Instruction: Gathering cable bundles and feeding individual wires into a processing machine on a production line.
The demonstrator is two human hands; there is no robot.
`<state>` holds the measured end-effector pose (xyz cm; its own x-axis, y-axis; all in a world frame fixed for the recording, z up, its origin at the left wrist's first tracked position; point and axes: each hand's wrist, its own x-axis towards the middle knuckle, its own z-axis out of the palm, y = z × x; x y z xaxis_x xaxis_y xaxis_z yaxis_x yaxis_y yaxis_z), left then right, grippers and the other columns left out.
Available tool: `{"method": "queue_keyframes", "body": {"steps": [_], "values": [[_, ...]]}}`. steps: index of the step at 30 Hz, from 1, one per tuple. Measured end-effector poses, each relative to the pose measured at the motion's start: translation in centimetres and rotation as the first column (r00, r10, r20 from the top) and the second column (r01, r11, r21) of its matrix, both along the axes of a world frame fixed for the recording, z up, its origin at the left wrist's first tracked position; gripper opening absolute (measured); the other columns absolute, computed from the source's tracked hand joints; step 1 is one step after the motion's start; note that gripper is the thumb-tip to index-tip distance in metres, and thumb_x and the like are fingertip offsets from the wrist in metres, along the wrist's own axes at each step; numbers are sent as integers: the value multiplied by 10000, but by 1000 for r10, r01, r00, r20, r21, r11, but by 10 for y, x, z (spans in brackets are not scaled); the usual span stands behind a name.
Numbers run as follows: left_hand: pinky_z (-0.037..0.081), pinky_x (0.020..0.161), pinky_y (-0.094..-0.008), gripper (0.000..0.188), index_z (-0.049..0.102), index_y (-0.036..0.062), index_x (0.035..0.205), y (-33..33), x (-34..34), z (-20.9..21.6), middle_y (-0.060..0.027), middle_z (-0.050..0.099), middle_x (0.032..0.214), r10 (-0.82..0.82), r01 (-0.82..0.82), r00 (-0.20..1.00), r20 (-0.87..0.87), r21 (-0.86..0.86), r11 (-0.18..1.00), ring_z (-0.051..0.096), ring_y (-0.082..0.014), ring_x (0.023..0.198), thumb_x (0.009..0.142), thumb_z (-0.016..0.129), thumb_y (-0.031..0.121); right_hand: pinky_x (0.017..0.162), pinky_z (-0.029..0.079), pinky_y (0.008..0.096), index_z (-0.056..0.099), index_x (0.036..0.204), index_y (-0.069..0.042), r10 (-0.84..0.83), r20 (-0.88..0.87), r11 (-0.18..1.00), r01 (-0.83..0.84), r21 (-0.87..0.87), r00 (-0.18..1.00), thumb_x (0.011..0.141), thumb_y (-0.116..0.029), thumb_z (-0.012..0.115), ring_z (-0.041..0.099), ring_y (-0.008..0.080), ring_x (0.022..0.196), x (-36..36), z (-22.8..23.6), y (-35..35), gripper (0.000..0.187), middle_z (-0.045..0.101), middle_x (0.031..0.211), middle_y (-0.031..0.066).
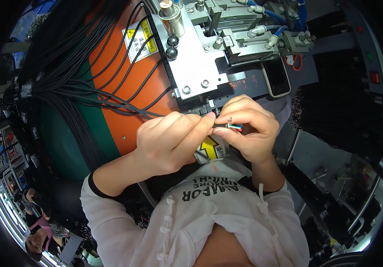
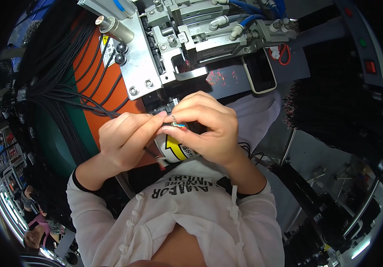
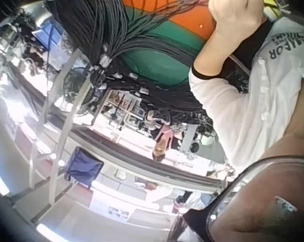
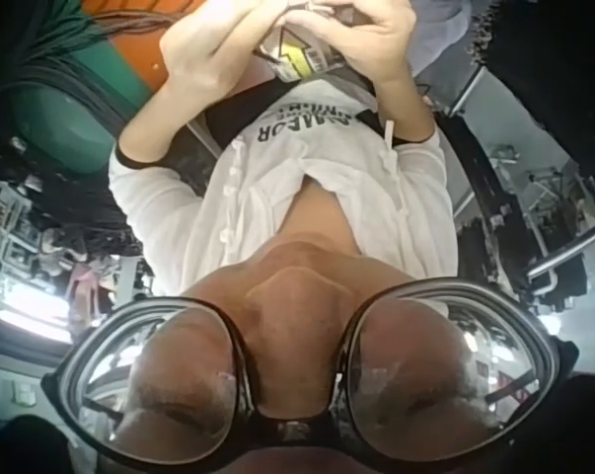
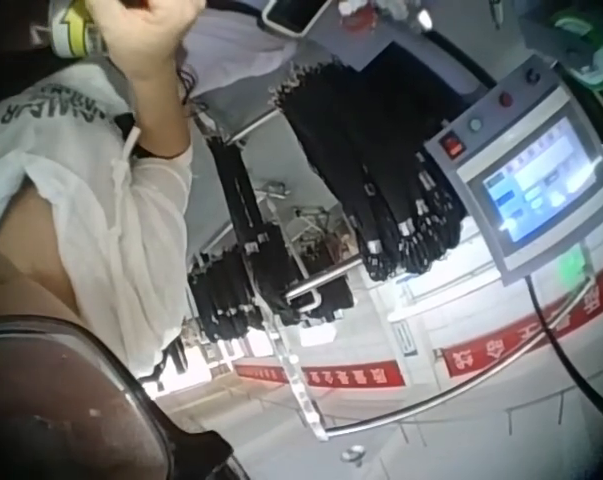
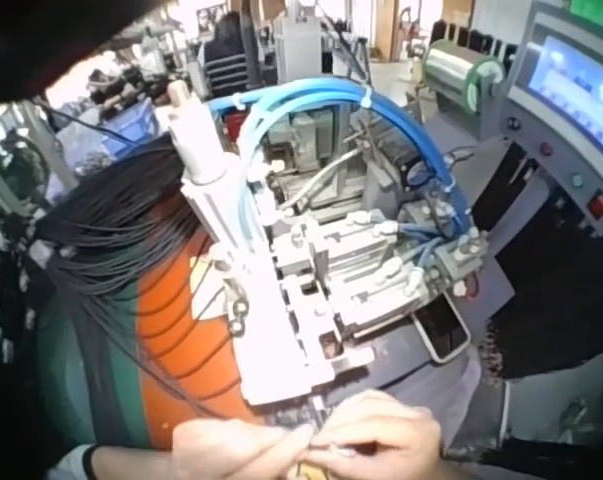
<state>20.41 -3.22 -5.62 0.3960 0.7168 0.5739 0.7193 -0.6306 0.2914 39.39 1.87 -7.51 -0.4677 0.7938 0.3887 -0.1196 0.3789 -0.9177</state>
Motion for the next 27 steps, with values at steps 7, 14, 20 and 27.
{"method": "queue_keyframes", "body": {"steps": [7, 14, 20, 27], "values": [[400, 435, -258, 223, 651, -4, 926, 0, 7, 2, -52, 572, 739, 77, -72, 993, 95, -50, 996, 558, -158, 577, 728, 702, 86, 700, 466, 301, 644, 840, 29, -120, -43, 989, 123, 87, 992, 720, -37, 749, 583, 214, 782, -7, -3, 4, 173, 623, 814, 117], [387, 424, -264, 298, 639, 10, 965, -3, 8, -5, -30, 521, 723, 65, -59, 992, 112, -63, 996, 526, -146, 573, 695, 682, 129, 676, 452, 304, 630, 802, 11, -137, -56, 972, 124, -201, 989, 721, -34, 739, 562, 192, 754, -9, 3, -1, 143, 607, 789, 96], [370, 429, -254, 383, 636, 24, 1031, -1, 5, 2, -14, 516, 780, 95, -100, 994, -63, -86, 991, 507, -128, 593, 666, 634, 139, 679, 442, 286, 598, 757, 7, -243, 307, 945, 153, 288, 920, 721, -9, 713, 556, 170, 746, 2, 15, 7, 121, 597, 778, 80], [355, 444, -244, 454, 659, 52, 1086, -7, 12, -2, -16, 500, 780, 84, -93, 984, -156, -53, 994, 511, -125, 613, 635, 636, 101, 615, 442, 302, 593, 740, 5, -19, 247, 988, 56, -145, 969, 732, -17, 696, 549, 202, 677, 13, 0, 14, 106, 584, 732, 82]]}}
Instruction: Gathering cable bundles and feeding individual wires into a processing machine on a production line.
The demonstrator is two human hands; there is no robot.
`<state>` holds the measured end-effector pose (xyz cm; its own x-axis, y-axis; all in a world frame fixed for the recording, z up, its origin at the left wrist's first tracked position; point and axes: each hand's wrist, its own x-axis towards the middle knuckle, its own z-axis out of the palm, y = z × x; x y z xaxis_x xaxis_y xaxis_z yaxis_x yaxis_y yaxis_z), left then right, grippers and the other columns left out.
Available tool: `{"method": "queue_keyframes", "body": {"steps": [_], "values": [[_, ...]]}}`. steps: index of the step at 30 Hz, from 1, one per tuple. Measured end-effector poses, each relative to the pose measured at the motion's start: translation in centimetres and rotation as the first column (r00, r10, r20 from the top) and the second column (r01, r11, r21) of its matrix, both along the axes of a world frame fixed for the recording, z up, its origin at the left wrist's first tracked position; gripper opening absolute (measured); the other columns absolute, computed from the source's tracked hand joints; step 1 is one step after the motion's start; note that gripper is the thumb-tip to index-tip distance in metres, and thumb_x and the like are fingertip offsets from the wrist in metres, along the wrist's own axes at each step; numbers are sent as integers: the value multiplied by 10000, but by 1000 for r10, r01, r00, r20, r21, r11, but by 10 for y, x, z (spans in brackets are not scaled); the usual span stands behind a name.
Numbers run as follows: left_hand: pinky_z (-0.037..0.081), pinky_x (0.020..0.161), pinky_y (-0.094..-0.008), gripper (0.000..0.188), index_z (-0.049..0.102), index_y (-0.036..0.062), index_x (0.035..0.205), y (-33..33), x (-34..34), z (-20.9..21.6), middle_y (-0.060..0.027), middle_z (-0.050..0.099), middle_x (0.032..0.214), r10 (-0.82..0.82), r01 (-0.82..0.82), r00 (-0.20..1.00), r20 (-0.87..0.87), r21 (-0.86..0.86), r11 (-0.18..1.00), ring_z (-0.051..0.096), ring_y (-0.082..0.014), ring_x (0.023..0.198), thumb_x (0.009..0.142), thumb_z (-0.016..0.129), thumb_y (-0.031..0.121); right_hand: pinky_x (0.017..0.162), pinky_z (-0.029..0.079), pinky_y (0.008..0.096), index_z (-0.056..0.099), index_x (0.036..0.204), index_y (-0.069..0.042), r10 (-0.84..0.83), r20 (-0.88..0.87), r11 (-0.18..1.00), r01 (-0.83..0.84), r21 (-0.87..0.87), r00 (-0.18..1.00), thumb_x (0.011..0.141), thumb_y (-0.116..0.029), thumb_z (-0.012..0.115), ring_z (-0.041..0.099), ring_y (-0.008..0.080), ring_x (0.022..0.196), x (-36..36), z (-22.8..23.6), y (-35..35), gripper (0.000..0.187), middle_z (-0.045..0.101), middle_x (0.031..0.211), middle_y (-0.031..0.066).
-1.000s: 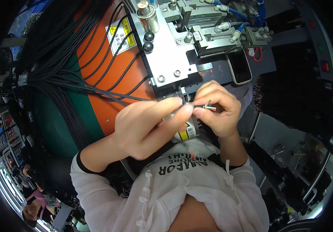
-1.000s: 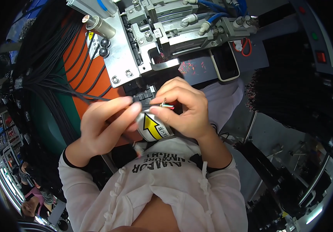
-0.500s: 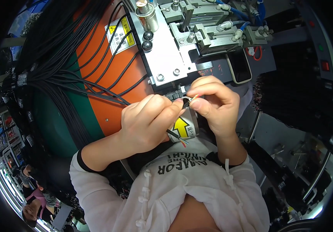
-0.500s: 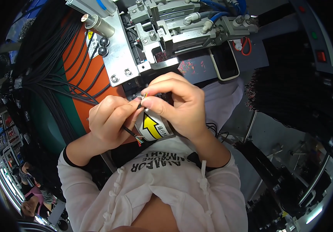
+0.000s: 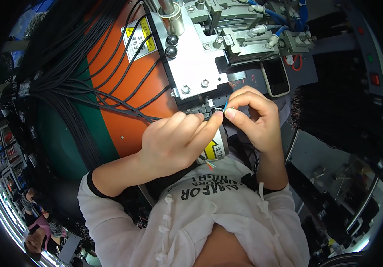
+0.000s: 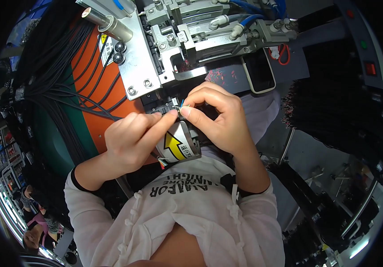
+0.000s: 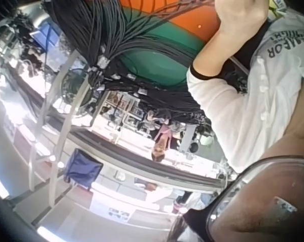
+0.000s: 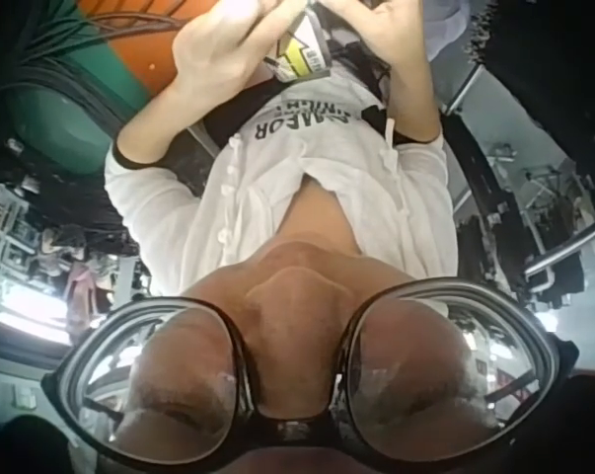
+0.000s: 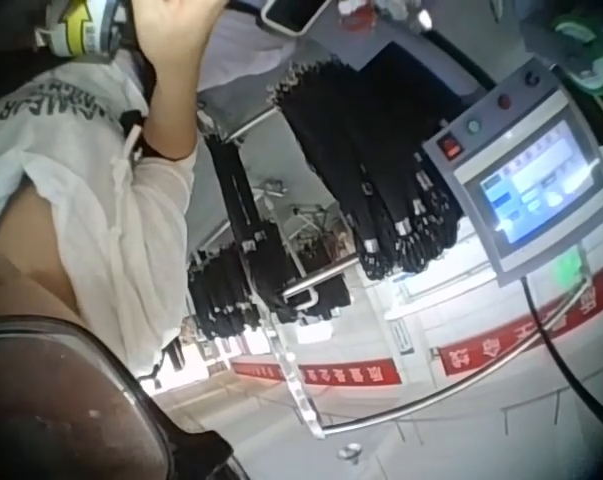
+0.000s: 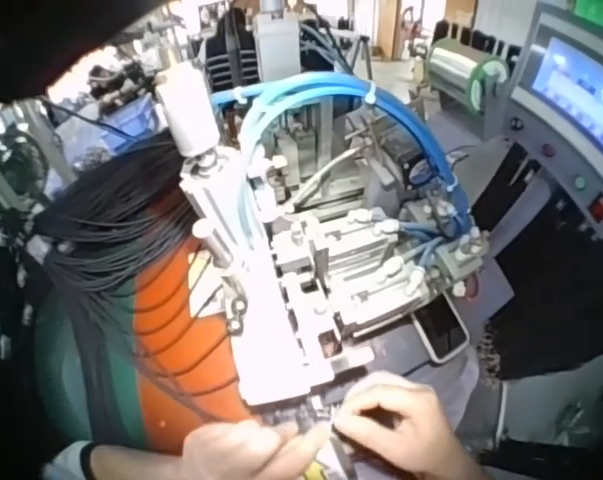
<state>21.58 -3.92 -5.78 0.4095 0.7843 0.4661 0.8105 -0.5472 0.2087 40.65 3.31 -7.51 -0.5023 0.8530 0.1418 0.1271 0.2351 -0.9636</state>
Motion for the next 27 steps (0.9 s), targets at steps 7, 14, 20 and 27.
{"method": "queue_keyframes", "body": {"steps": [7, 14, 20, 27], "values": [[364, 452, -243, 518, 644, 71, 1142, -2, 6, 4, -17, 412, 729, 46, -72, 988, -147, -184, 980, 479, -130, 611, 625, 642, 94, 618, 441, 305, 582, 731, 19, -153, 138, 938, 100, 331, 978, 731, 25, 652, 543, 201, 651, -16, -17, -2, 70, 572, 689, 80], [369, 449, -264, 508, 646, 78, 1138, -2, 11, -1, -22, 384, 716, 146, -170, 980, -132, -192, 967, 473, -130, 601, 630, 638, 82, 604, 427, 289, 558, 720, 22, -174, 137, 927, 115, 357, 975, 722, 33, 632, 530, 192, 637, -22, -28, -5, 75, 558, 684, 83], [385, 463, -263, 406, 671, 91, 1060, 4, 5, -10, -12, 434, 706, 127, -135, 987, -94, -84, 987, 489, -133, 588, 655, 638, 82, 581, 411, 296, 547, 711, 3, -244, -92, 940, 212, -266, 965, 731, 31, 598, 507, 167, 617, -23, -49, -11, 61, 533, 693, 69], [411, 501, -262, 296, 671, 85, 985, 7, 4, -6, 7, 527, 738, 137, -143, 989, -51, -138, 980, 532, -129, 598, 691, 634, 81, 600, 399, 238, 550, 750, 3, -235, 2, 958, 232, -167, 972, 778, 7, 619, 491, 79, 666, -24, -42, -13, 75, 530, 715, 23]]}}
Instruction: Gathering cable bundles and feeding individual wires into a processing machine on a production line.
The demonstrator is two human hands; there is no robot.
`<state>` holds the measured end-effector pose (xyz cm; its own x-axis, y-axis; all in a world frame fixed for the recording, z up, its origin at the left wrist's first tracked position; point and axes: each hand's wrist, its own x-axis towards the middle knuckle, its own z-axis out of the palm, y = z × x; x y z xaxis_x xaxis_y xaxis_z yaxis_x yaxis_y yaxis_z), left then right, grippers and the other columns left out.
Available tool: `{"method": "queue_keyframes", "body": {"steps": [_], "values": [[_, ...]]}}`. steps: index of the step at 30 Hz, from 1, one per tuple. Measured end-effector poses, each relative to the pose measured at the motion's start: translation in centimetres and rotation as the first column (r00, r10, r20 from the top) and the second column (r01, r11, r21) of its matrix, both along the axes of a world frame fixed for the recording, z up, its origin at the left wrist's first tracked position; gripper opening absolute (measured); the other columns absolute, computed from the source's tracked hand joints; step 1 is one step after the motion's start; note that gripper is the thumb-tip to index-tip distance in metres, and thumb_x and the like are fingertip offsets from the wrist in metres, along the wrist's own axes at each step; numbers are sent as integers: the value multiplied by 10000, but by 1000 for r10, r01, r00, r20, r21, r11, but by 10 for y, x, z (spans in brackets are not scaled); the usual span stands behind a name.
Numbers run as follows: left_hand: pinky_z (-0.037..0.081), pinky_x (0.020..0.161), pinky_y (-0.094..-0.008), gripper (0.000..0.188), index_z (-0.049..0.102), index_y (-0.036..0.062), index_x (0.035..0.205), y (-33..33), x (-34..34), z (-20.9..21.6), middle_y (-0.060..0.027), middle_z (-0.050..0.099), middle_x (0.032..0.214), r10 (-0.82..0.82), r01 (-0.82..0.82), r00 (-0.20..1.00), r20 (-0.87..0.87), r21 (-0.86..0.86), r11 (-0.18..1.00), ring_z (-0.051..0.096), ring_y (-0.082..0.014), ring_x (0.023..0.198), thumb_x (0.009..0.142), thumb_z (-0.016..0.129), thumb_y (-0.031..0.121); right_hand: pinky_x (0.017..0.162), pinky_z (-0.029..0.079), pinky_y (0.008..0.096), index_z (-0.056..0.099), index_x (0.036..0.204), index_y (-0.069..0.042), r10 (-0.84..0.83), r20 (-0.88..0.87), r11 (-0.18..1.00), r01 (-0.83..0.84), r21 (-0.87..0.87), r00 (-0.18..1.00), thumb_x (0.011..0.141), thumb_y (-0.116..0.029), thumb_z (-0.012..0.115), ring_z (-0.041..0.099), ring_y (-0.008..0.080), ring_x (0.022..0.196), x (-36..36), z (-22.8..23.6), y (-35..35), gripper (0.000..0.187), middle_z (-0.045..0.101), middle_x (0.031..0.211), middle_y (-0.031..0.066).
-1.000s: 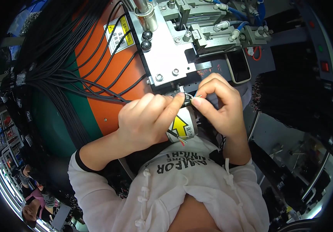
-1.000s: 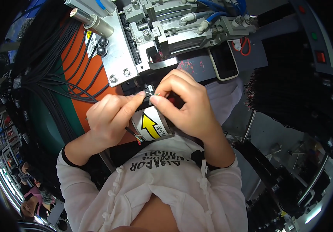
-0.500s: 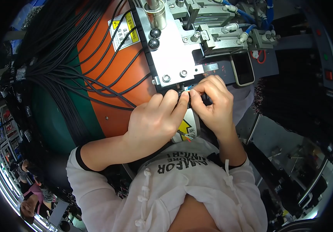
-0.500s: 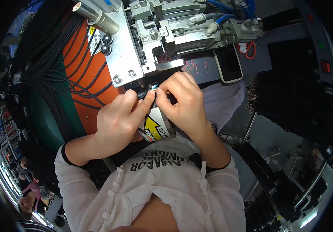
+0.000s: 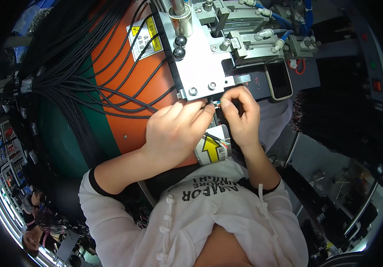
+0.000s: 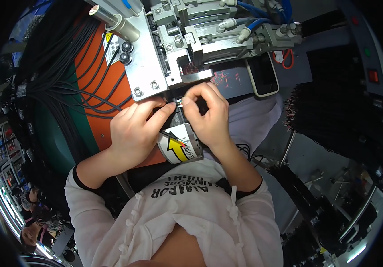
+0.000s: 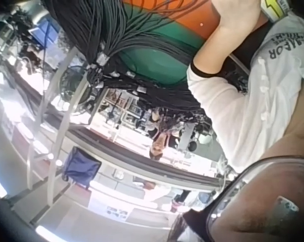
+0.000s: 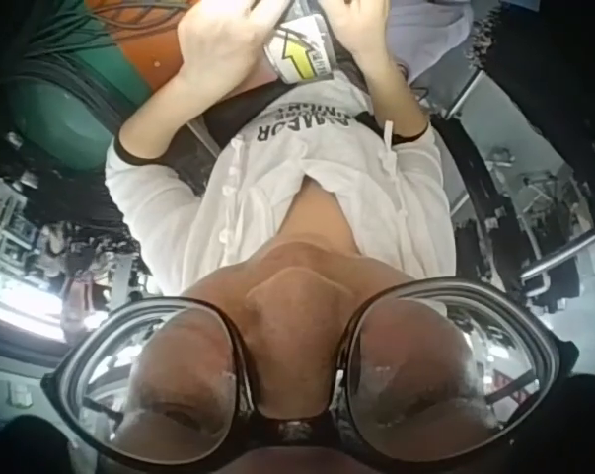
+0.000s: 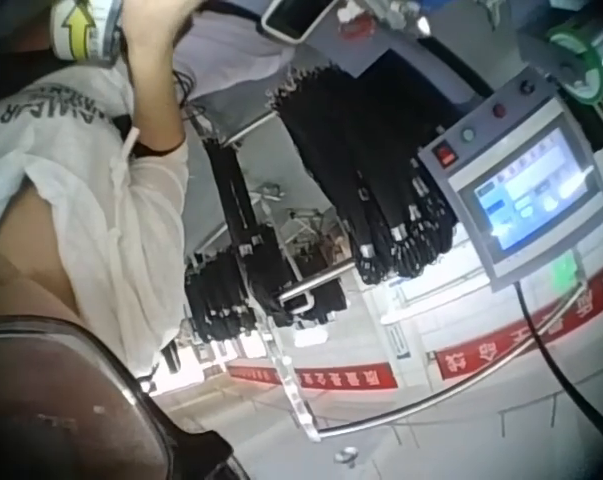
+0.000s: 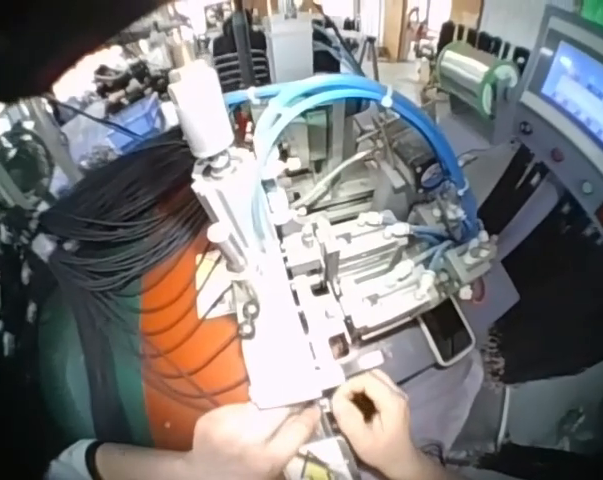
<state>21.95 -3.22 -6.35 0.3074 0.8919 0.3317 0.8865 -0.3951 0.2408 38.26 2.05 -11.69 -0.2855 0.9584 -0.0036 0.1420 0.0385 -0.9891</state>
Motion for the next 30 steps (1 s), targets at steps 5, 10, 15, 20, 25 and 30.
{"method": "queue_keyframes", "body": {"steps": [5, 10, 15, 20, 25, 30], "values": [[421, 513, -262, 277, 661, 65, 971, -12, -1, 13, 6, 560, 774, 38, -53, 992, -123, -118, 992, 568, -143, 632, 696, 632, 93, 619, 407, 227, 580, 783, -21, -34, -40, 999, 32, -35, 999, 784, -7, 659, 502, 66, 697, 1, 1, 2, 80, 554, 725, 1], [397, 518, -244, 182, 622, 49, 885, -16, -1, 14, -4, 424, 672, 66, -93, 958, -280, -85, 992, 547, -113, 639, 718, 627, 122, 637, 454, 275, 623, 797, -23, 331, 26, 789, -291, 541, 943, 725, 15, 724, 572, 155, 709, 15, 20, 17, 130, 622, 770, 46], [399, 515, -235, 238, 639, 38, 901, -8, -5, 17, -5, 458, 686, 83, -96, 984, -159, -80, 992, 543, -116, 611, 672, 635, 101, 659, 477, 307, 648, 838, -21, 606, -63, 689, -484, 539, 793, 672, 23, 771, 598, 217, 722, 15, 33, 12, 211, 652, 810, 84], [372, 471, -247, 288, 656, 19, 931, -1, -6, 16, -9, 503, 714, -129, 115, 991, 35, 275, 954, 507, -125, 560, 650, 642, 81, 665, 475, 307, 653, 851, -6, 260, -334, 921, -129, 368, 906, 681, -2, 776, 593, 206, 727, 11, 31, 0, 211, 646, 819, 101], [342, 433, -256, 287, 653, 10, 931, -4, -8, 2, -15, 485, 694, -135, 82, 970, 200, 250, 965, 473, -134, 530, 649, 654, 62, 670, 469, 301, 643, 839, 16, 104, -310, 965, -19, 263, 945, 694, 9, 761, 588, 197, 737, -2, 35, -7, 188, 641, 830, 106], [342, 412, -294, 211, 643, -20, 860, -5, -6, 9, -53, 490, 677, -121, 86, 966, 228, 155, 984, 483, -179, 490, 674, 742, -28, 678, 458, 287, 632, 811, 14, 149, -309, 986, -117, 118, 939, 703, 17, 743, 579, 181, 759, 2, 36, 0, 155, 632, 820, 99]]}}
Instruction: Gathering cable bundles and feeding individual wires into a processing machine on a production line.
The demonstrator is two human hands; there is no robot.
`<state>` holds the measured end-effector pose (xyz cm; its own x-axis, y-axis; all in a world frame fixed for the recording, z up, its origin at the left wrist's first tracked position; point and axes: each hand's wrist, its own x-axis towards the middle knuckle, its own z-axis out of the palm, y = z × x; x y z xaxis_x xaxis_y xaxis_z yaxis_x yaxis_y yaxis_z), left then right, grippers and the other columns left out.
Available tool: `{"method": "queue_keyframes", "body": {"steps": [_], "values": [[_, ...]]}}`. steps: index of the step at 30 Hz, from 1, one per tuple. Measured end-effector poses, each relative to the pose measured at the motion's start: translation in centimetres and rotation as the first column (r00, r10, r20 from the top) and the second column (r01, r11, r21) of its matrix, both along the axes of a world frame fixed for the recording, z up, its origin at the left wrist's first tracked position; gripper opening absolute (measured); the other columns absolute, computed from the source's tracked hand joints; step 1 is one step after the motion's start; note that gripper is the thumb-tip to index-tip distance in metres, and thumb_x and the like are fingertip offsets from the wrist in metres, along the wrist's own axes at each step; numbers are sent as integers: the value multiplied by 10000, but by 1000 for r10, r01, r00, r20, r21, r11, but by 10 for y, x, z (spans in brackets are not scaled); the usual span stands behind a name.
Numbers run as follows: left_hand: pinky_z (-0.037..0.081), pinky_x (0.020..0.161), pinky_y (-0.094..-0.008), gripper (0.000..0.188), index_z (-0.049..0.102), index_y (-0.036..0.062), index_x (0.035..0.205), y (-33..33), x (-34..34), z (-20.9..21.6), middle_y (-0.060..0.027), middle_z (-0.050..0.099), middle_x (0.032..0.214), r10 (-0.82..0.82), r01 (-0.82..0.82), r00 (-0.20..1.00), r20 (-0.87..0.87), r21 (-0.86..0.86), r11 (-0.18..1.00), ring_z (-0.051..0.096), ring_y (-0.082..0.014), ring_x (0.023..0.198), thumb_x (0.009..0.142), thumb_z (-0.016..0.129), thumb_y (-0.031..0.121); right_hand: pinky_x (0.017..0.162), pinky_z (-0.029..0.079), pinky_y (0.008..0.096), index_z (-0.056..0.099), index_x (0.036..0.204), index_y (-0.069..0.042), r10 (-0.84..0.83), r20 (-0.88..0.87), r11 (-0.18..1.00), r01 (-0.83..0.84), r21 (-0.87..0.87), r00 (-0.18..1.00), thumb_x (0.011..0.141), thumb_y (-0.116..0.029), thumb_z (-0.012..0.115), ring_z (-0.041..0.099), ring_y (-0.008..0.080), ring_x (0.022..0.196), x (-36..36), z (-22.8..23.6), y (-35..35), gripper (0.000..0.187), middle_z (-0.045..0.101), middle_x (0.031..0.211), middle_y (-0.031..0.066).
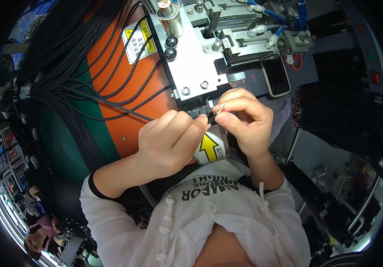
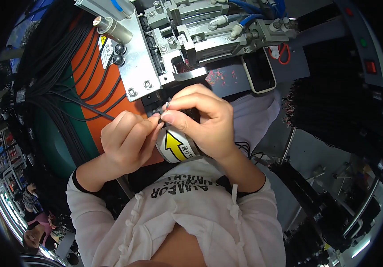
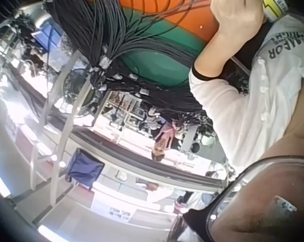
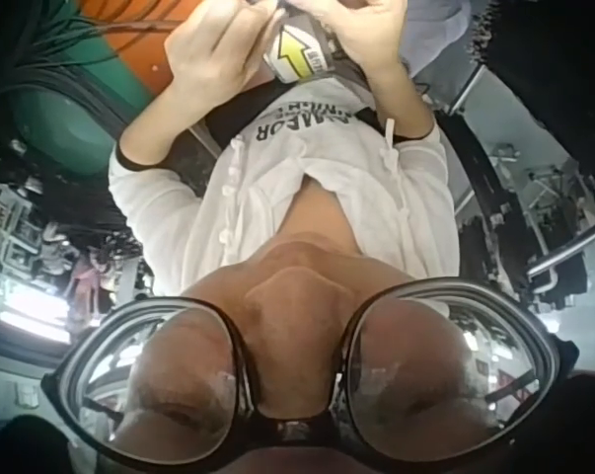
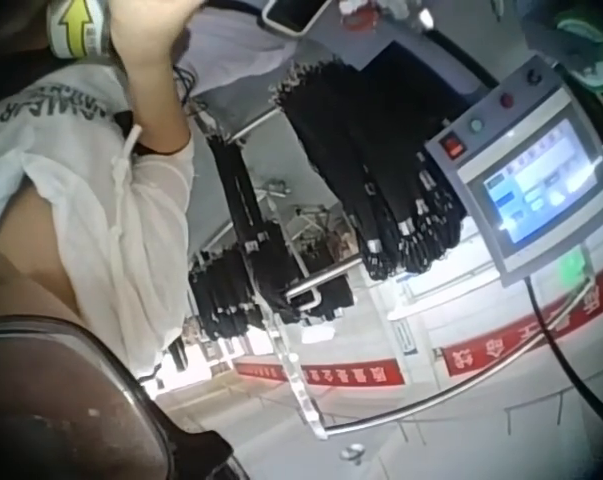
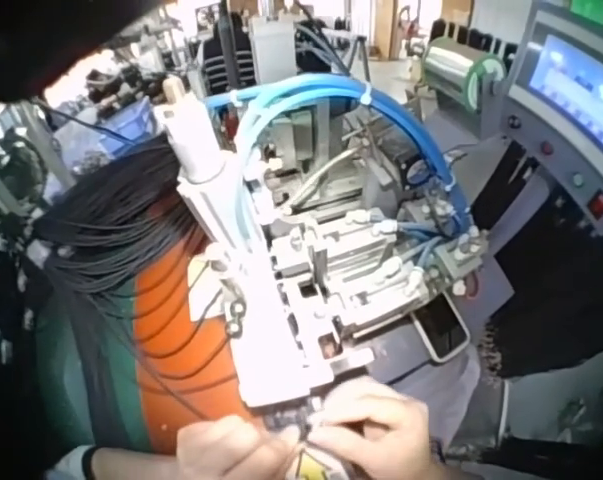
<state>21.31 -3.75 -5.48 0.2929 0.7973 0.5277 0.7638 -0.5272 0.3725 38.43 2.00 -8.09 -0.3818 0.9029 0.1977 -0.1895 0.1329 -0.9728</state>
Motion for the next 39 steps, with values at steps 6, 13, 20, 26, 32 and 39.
{"method": "queue_keyframes", "body": {"steps": [6, 13, 20, 26, 32, 39], "values": [[318, 419, -254, 192, 643, 41, 886, 1, -4, -7, -18, 433, 702, 21, -11, 993, -117, 82, 997, 444, -132, 538, 698, 679, 61, 671, 444, 275, 608, 793, -4, -245, 256, 861, 88, 501, 935, 733, 4, 714, 557, 157, 753, 0, 7, 0, 122, 611, 792, 91], [321, 425, -244, 279, 657, 76, 946, 2, -3, -10, -1, 433, 703, 23, -9, 989, -146, 97, 995, 450, -120, 558, 667, 662, 76, 652, 433, 272, 576, 791, -8, 135, 295, 990, -115, -84, 946, 744, 9, 685, 542, 159, 718, 17, 12, 4, 120, 590, 747, 75], [350, 436, -245, 423, 668, 99, 1089, -3, 7, 1, 5, 428, 703, -14, -29, 954, -298, -138, 990, 447, -116, 583, 667, 646, 65, 608, 423, 287, 563, 732, 6, -81, 373, 984, 14, 178, 924, 750, 5, 663, 519, 160, 641, 14, -9, 9, 101, 554, 684, 74], [352, 431, -254, 455, 652, 109, 1127, -4, 13, -1, -15, 397, 737, 58, -137, 939, -338, -215, 967, 456, -126, 603, 675, 628, 73, 590, 424, 293, 561, 710, 14, -196, 523, 933, -6, 360, 829, 735, 16, 651, 521, 198, 618, 2, -11, 7, 94, 544, 671, 91], [383, 458, -218, 411, 632, 21, 1085, -1, 12, -2, -18, 433, 766, 49, -113, 928, -369, -154, 982, 474, -129, 658, 682, 606, 95, 581, 412, 281, 545, 713, 15, -270, 395, 897, 80, 435, 878, 721, 33, 626, 507, 192, 618, -3, -25, 9, 84, 534, 667, 88], [405, 464, -223, 399, 631, 20, 1089, 2, 4, -9, -29, 451, 774, 27, -71, 950, -311, -133, 989, 505, -124, 684, 693, 622, 63, 605, 423, 285, 558, 743, -21, -87, 248, 983, 124, -135, 965, 791, -22, 609, 507, 175, 633, -2, -41, 1, 70, 563, 726, 43]]}}
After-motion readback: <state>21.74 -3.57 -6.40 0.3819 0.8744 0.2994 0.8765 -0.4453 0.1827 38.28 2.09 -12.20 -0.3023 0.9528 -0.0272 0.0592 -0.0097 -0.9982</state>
